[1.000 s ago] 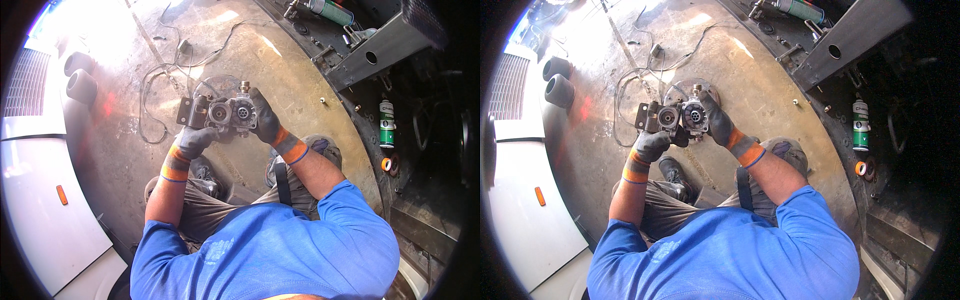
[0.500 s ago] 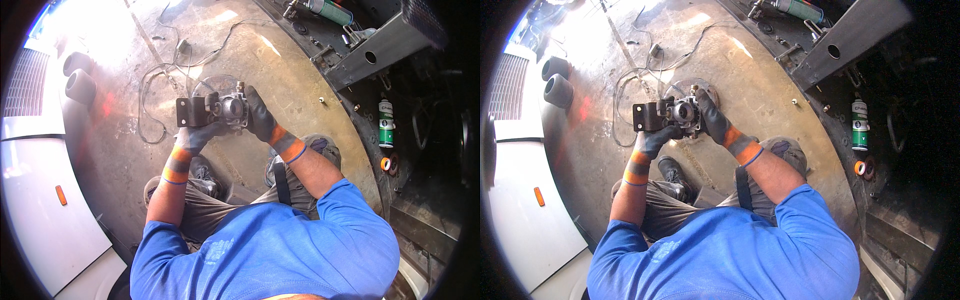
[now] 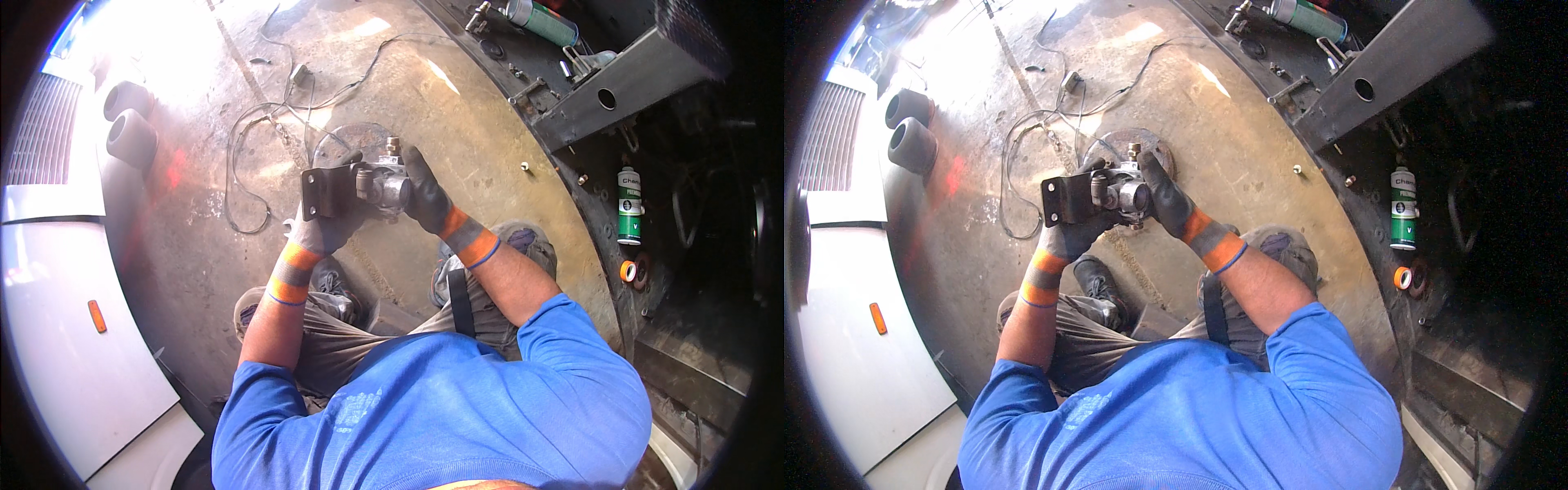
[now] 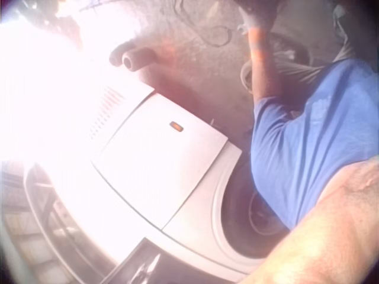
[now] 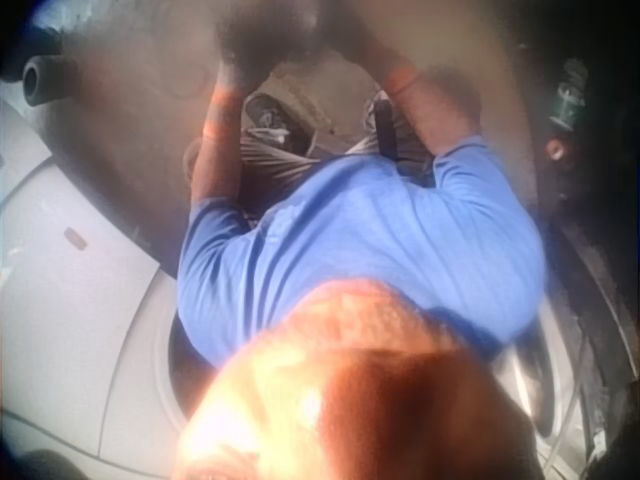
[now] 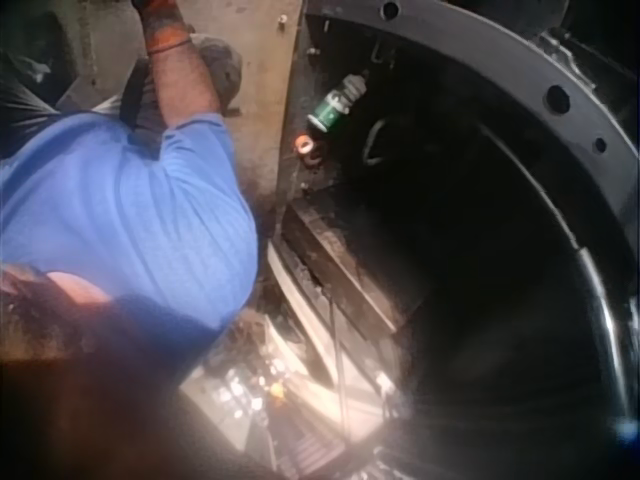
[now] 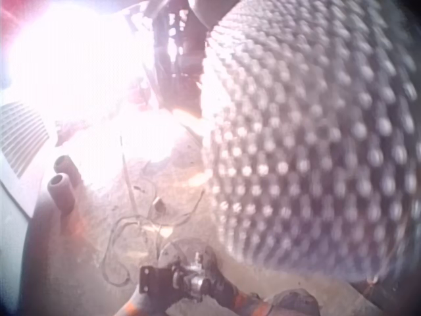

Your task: The person sits on the workshop floor and assembles a mechanical component, likely a brake master cylinder. They insert a cylindrical part into a metal housing, attach a mounting bracket, and then connect a larger metal body to the assembly. The person rotates the assembled unit to inspect the connections.

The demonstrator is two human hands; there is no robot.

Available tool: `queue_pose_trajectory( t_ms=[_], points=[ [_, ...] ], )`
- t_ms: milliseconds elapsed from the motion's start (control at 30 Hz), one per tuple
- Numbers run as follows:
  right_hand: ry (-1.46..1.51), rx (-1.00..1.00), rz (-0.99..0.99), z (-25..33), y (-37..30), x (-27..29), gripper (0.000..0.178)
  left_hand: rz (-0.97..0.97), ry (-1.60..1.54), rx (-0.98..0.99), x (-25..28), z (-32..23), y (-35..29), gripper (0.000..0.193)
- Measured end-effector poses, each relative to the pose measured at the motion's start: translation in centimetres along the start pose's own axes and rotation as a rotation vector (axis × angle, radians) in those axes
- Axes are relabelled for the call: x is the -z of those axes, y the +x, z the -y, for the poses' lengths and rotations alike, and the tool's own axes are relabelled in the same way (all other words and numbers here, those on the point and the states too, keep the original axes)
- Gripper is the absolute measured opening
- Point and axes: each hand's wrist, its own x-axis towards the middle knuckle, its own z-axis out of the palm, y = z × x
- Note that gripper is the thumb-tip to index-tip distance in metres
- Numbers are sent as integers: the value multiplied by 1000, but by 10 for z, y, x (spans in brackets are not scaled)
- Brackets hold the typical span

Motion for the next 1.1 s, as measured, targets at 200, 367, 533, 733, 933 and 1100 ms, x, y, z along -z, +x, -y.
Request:
queue_pose_trajectory(
  t_ms=[200,367,533,733,933,1100],
  points=[
    [78,-71,52,-5,1,7,67,7,88,-66,-3,5,-2,55],
    [95,-109,11,1,-1,1,70,65,245,-49,11,-11,1,48],
    [58,-90,-78,-10,2,7,70,-53,176,-155,13,-5,0,47],
    [70,-96,-28,2,0,-4,71,35,29,-3,14,-10,-2,46],
    [41,-100,49,4,1,1,67,48,21,-1,9,-5,0,50],
    [188,-91,81,-5,3,11,63,-92,422,-150,0,1,-7,58]
  ],
)
